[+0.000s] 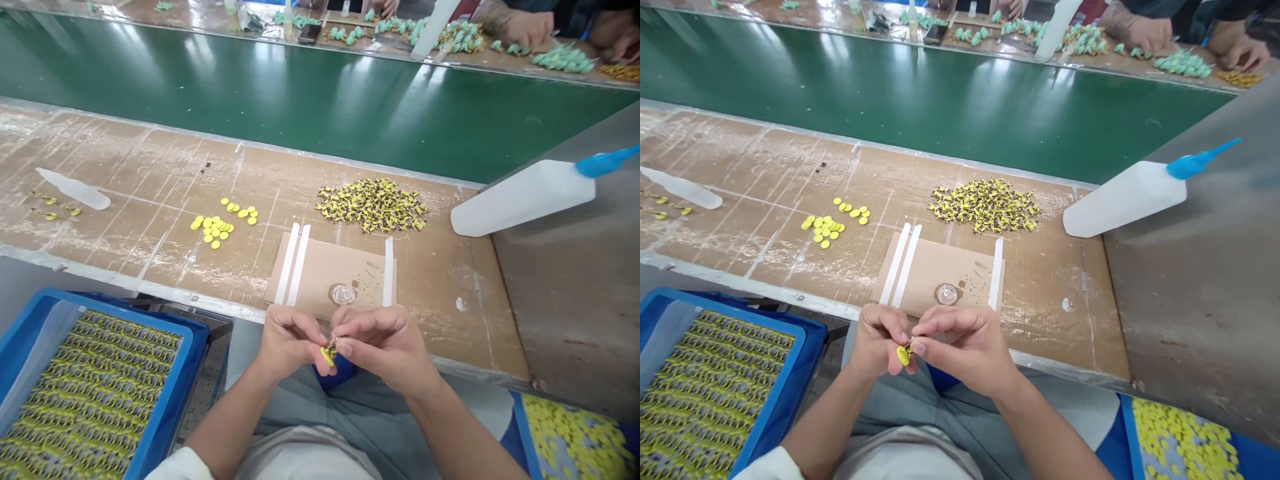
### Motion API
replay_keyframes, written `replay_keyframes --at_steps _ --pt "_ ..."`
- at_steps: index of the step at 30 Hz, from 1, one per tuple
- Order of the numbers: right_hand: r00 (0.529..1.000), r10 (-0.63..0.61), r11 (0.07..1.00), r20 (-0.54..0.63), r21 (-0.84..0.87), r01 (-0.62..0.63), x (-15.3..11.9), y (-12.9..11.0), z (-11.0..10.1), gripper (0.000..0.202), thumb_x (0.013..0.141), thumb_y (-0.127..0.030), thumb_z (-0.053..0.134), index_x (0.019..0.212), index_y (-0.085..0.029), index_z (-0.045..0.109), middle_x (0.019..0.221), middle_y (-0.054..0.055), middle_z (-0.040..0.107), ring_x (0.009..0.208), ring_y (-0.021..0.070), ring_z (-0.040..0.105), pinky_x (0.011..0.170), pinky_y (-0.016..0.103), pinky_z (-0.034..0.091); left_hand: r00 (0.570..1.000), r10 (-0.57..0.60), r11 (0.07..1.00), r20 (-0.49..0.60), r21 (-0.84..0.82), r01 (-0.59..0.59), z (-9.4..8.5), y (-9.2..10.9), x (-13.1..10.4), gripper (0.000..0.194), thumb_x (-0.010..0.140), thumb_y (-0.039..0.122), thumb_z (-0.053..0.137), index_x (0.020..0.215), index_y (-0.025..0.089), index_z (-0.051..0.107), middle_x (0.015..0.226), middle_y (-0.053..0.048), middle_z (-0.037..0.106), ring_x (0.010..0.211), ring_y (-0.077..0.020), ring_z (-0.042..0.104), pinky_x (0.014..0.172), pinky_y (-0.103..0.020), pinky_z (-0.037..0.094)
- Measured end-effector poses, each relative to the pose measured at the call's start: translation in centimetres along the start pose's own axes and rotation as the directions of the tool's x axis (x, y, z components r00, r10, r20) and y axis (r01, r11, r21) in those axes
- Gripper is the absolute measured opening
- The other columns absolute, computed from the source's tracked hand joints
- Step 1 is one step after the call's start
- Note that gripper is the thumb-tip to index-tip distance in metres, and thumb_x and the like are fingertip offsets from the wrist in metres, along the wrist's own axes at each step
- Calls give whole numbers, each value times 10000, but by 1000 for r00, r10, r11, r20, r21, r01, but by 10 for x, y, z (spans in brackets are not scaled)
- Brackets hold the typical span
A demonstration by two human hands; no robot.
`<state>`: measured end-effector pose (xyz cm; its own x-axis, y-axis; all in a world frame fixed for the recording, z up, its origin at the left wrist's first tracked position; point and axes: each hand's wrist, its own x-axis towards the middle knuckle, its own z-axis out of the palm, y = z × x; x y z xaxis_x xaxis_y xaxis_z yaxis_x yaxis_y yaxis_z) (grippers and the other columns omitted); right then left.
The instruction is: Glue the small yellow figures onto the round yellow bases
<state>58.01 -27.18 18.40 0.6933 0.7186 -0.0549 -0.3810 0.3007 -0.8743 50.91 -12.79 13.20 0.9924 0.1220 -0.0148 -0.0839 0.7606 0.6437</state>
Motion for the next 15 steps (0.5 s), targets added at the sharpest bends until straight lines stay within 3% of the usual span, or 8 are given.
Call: replay_keyframes --at_steps 11,15 --pt "1000 -10 1000 9 23 9 -7 2 -1 163 804 -129 814 909 -252 832 784 53 733 610 157 689 560 262 613 995 64 998 78 21 -66 -2 -3 -2 189 625 214 942 770 227 821 643 -28 757 466 -188 709 398 -193 570" --pt "998 -65 995 -17 -82 63 -6 -1 0 166 808 -112 800 920 -231 829 784 64 737 631 164 681 568 269 598 1000 15 997 1 78 -15 -2 -3 -3 206 582 287 963 698 237 800 595 -18 730 427 -190 686 363 -207 542"
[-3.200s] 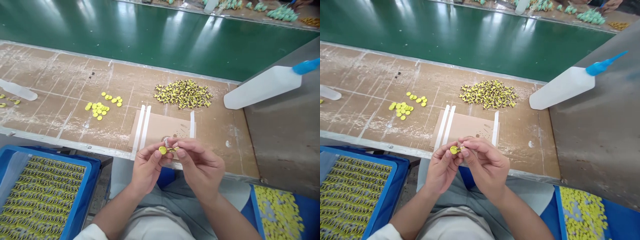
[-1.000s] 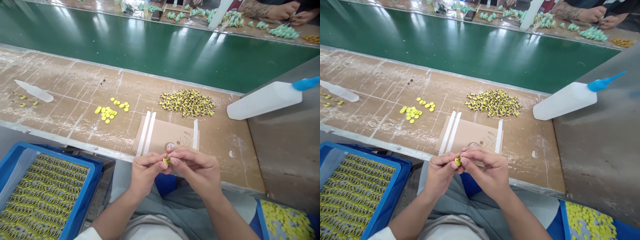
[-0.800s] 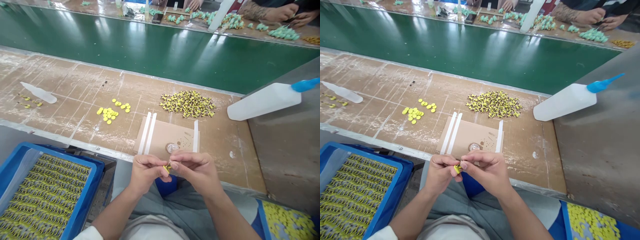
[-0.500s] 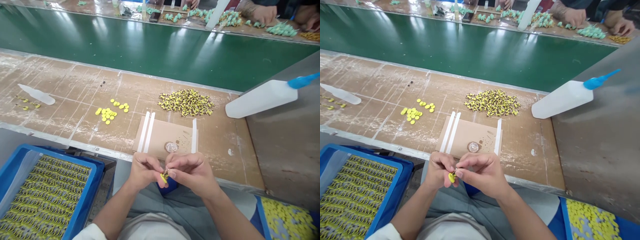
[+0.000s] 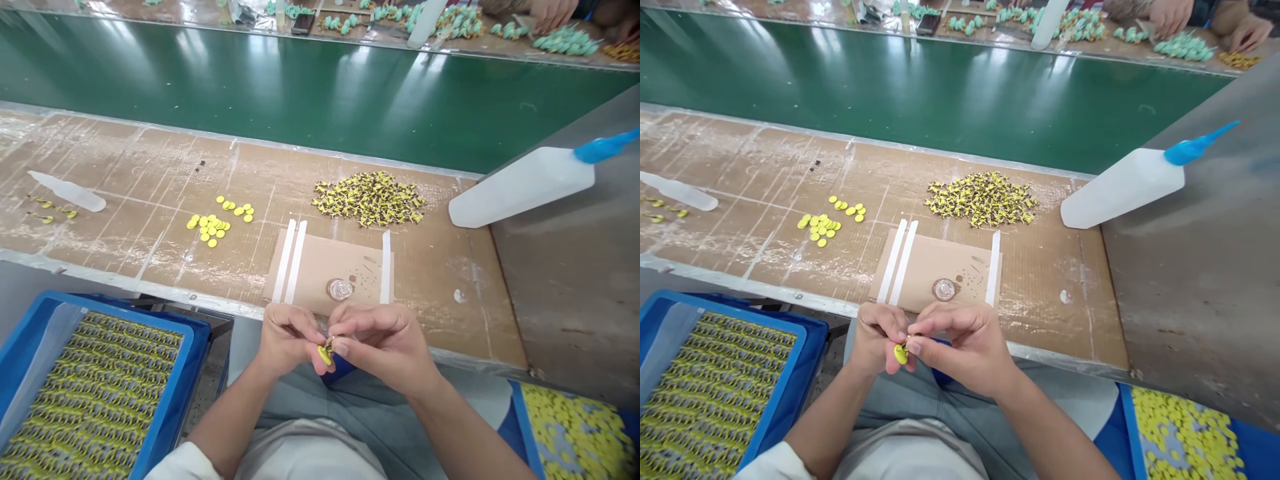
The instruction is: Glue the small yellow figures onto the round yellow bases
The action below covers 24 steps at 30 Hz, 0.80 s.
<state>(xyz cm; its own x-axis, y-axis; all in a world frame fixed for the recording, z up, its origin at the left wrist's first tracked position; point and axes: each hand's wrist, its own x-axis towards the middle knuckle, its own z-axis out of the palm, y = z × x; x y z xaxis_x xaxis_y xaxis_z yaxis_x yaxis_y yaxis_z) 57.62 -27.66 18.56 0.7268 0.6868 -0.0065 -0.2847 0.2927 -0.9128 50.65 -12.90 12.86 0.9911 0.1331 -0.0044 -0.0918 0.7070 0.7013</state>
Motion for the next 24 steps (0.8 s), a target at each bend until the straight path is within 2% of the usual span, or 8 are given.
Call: replay_keyframes --at_steps 4,10,13,19,24 --pt "993 -105 982 -45 -159 97 0 -1 3 157 805 -103 798 895 -228 826 741 61 749 676 180 675 642 301 582 993 50 994 -110 103 -39 -1 0 0 331 481 383 990 606 201 744 554 -19 700 399 -160 648 377 -210 534" --pt "988 -84 958 -128 -284 45 -3 1 6 118 827 -172 804 923 -237 823 798 51 769 682 168 690 622 254 565 963 194 963 -186 222 -151 -6 -3 -2 388 420 356 1006 649 195 738 586 -4 710 505 -143 687 505 -200 577" --pt "983 -93 942 -157 -333 36 -4 3 5 88 828 -211 812 915 -223 822 815 58 772 703 175 698 641 256 578 952 224 953 -208 252 -169 -7 -4 -3 407 429 370 1001 706 196 757 620 -10 726 544 -153 710 533 -203 592" --pt "975 -78 933 -206 -360 -2 -7 9 2 126 807 -258 841 922 -208 824 848 74 782 730 191 724 658 259 610 940 262 943 -220 267 -201 -6 -2 -6 342 484 284 999 737 215 778 653 -8 744 553 -150 721 532 -190 603" --pt "981 -115 934 -155 -353 54 -5 7 1 113 813 -215 835 925 -221 819 835 61 776 728 180 718 669 259 609 916 319 908 -241 355 -223 -5 2 -10 389 450 185 1003 768 219 783 670 -5 752 552 -162 727 504 -191 605"
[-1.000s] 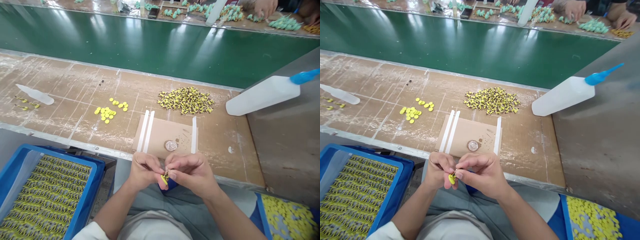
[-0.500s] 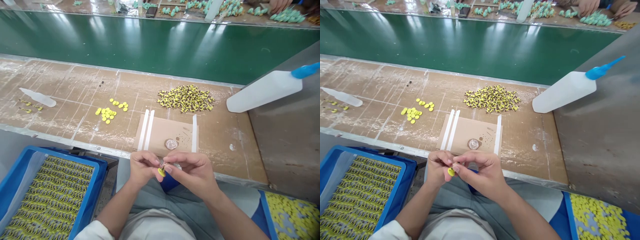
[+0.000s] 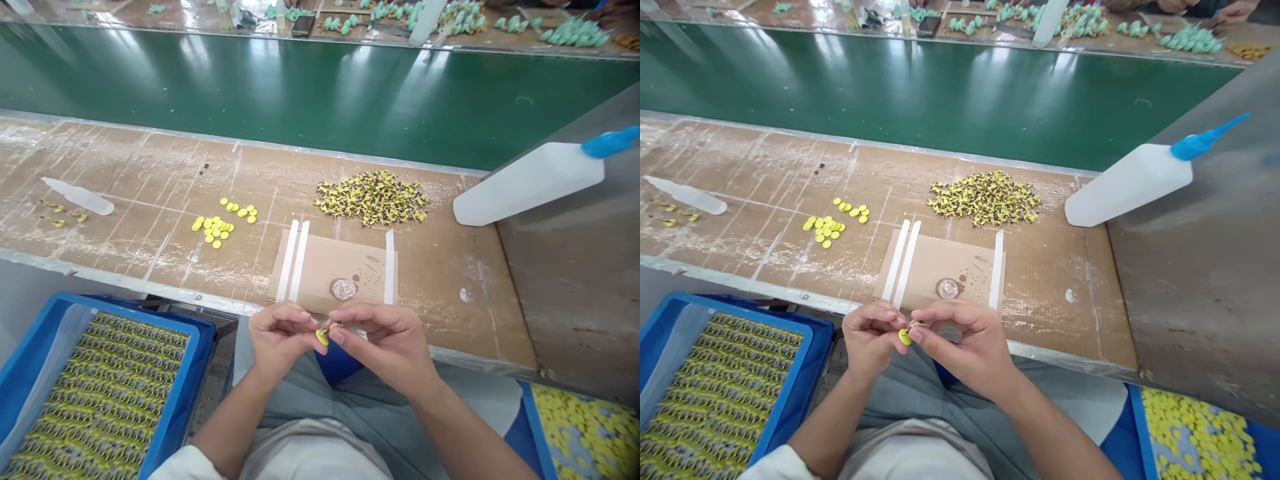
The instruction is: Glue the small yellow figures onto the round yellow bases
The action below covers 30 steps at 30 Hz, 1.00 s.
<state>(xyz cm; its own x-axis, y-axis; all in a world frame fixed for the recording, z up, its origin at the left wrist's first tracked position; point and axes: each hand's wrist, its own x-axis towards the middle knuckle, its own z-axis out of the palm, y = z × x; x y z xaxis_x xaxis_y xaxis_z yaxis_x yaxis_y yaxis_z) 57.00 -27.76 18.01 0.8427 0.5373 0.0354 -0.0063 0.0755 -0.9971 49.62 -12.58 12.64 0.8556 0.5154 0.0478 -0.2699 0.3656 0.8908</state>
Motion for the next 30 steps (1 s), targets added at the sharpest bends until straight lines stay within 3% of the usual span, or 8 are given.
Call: replay_keyframes --at_steps 4,9,13,20,25,30 --pt "998 -65 998 28 21 64 2 -4 -2 105 832 -163 810 913 -229 807 847 61 781 752 192 725 698 296 620 997 78 995 -22 64 -77 2 6 -2 352 526 155 976 817 226 792 692 -12 768 587 -176 743 530 -210 623" --pt "979 -189 981 74 -31 191 3 -5 -7 177 831 -102 799 946 -235 801 897 70 783 779 204 740 724 318 633 984 175 973 40 149 -179 4 16 -5 373 635 71 906 930 278 808 784 -15 804 662 -201 774 584 -252 657" --pt "920 -361 919 152 -106 379 3 -5 -14 327 832 -33 771 1054 -273 785 953 58 771 795 194 736 740 320 622 967 240 935 91 247 -255 4 21 -8 430 669 43 878 1000 308 803 868 -14 814 749 -220 789 667 -283 672" --pt "836 -495 807 237 -231 543 2 -11 -17 434 867 -20 712 1209 -288 732 988 59 764 868 214 742 754 327 646 951 297 892 81 332 -307 4 22 -14 444 650 51 892 988 327 809 865 0 813 723 -225 787 671 -293 673" --pt "818 -520 765 246 -292 574 1 -11 -17 490 876 -58 733 1277 -338 694 986 35 776 866 231 752 736 347 666 941 308 886 141 317 -337 8 25 -14 455 693 19 852 1031 318 797 899 0 815 731 -203 786 683 -272 662" --pt "813 -526 764 248 -283 580 0 -13 -17 502 849 -28 745 1268 -303 704 991 44 780 865 234 759 762 351 670 939 314 891 144 296 -343 11 28 -12 429 698 13 844 1009 304 801 872 2 814 695 -188 779 668 -261 654"
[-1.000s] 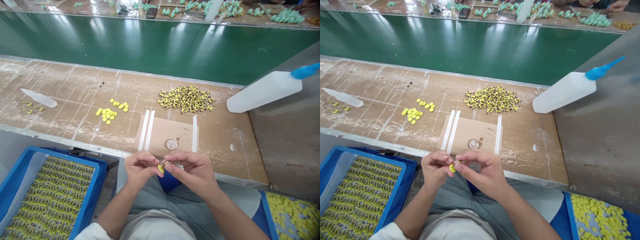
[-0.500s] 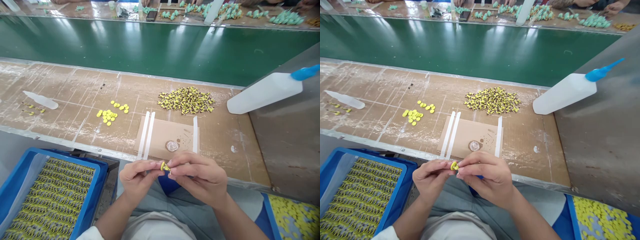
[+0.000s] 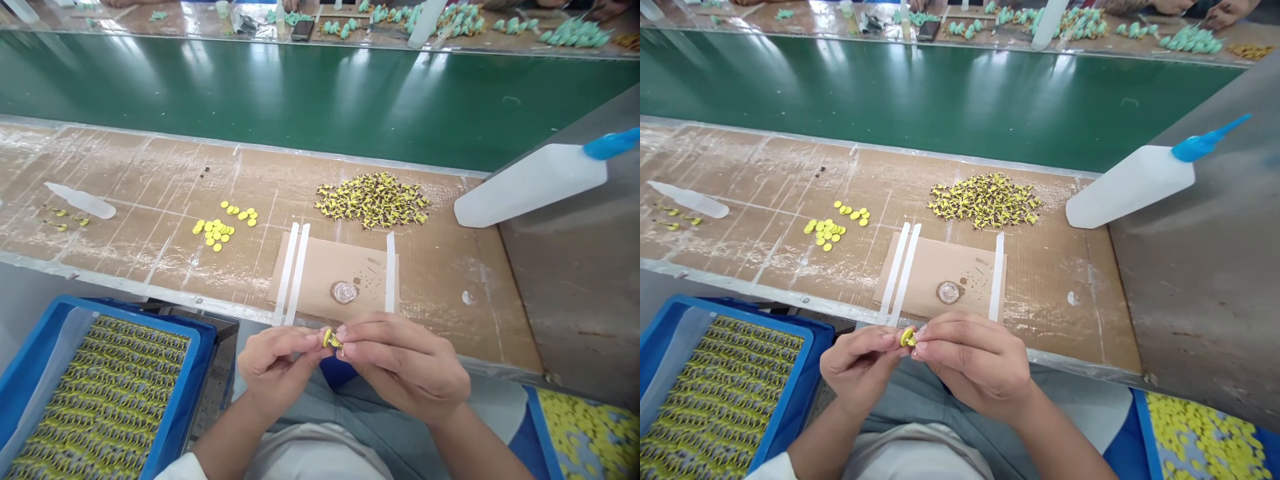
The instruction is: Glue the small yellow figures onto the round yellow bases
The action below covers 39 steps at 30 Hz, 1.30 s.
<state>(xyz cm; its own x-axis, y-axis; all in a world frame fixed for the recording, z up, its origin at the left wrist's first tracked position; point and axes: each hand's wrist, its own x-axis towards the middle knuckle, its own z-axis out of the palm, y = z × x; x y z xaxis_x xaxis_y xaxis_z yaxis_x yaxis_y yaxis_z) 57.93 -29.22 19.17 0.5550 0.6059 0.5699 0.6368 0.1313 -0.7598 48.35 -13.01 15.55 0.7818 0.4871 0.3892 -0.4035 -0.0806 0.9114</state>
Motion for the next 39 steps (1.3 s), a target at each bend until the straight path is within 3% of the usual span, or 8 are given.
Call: replay_keyframes --at_steps 4,7,11,18,23,28,39 --pt "999 13 1000 -34 7 -13 3 -1 2 452 849 -5 717 1210 -277 727 973 55 779 840 216 754 743 325 660 998 -23 997 -50 69 27 0 -2 -4 387 681 40 863 960 303 807 815 6 810 662 -187 771 619 -247 646" --pt "994 102 995 -45 20 -102 4 1 4 379 855 -10 714 1129 -269 749 943 45 778 811 207 749 734 320 649 984 -125 983 -127 122 140 1 -4 -8 318 654 71 888 895 265 815 778 -8 805 623 -190 764 581 -233 643" --pt "971 233 972 -59 6 -233 5 3 5 278 852 -42 746 1022 -260 771 904 27 777 775 197 744 740 304 636 928 -306 949 -212 10 316 8 -6 -9 238 657 120 900 854 224 816 774 -27 804 644 -211 775 614 -243 664" --pt "952 297 955 -67 -1 -298 5 3 6 206 853 -58 761 950 -240 761 899 0 772 771 159 731 745 256 605 881 -429 902 -202 -158 403 12 -11 -7 274 669 91 888 877 255 816 784 -4 806 679 -184 781 671 -202 658" --pt "921 385 922 -65 59 -382 4 3 6 188 873 -80 755 949 -252 764 926 -17 775 800 136 730 790 223 586 875 -453 887 -170 -185 423 12 -12 -4 305 663 73 885 879 276 816 786 12 806 692 -174 782 691 -187 653" --pt "901 431 902 -47 55 -428 4 3 6 126 875 -109 755 904 -231 768 890 -5 771 770 137 723 744 214 577 873 -443 896 -204 -140 422 15 -6 -1 280 650 55 878 829 262 816 765 14 803 675 -161 779 688 -161 643" --pt "900 436 900 -20 12 -436 8 4 4 113 872 -108 740 888 -213 780 869 11 768 750 134 719 726 206 579 854 -476 879 -212 -126 459 17 -6 -1 228 673 77 877 823 237 814 754 -1 801 659 -156 775 672 -157 642"
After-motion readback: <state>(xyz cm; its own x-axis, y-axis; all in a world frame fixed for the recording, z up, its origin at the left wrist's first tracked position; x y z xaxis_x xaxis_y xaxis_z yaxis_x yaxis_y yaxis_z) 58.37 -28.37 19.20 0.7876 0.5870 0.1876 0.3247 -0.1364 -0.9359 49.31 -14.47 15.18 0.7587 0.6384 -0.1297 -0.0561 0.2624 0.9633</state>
